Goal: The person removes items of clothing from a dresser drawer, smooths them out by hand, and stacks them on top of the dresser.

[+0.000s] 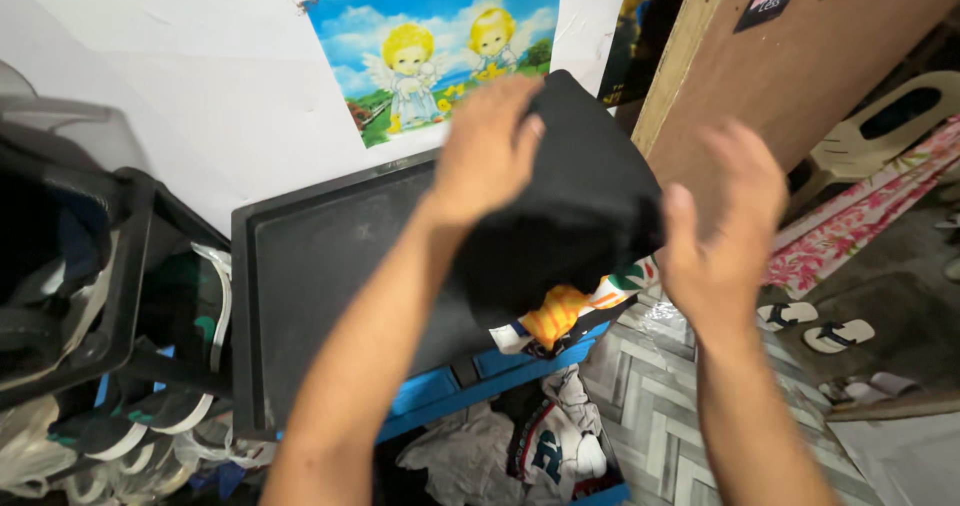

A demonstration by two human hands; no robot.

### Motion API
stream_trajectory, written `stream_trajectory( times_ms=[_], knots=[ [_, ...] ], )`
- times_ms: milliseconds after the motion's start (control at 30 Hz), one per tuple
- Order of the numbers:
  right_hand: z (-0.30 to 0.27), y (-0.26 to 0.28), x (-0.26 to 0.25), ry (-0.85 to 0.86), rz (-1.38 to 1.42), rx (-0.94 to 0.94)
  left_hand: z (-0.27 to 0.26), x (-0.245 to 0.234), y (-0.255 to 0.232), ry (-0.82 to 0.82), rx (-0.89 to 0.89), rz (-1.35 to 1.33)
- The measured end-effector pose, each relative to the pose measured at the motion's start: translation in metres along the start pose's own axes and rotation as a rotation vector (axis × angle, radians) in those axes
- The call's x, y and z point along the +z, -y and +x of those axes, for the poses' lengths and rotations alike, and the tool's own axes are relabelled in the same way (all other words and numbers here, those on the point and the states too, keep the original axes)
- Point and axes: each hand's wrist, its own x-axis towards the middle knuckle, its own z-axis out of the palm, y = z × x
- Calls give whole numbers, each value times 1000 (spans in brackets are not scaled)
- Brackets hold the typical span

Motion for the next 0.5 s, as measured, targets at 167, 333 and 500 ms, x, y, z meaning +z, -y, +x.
stream_trajectory(
  times_ms=[167, 333, 500],
  knots=[
    [56, -24, 76, 657, -118, -216, -20, 33, -19, 184, 47, 196],
    [43, -94, 126, 871, -10, -30, -18, 52, 9, 365, -80, 99],
    [21, -124, 132, 915, 59, 112, -27, 72, 9, 427, -176, 161]
  ],
)
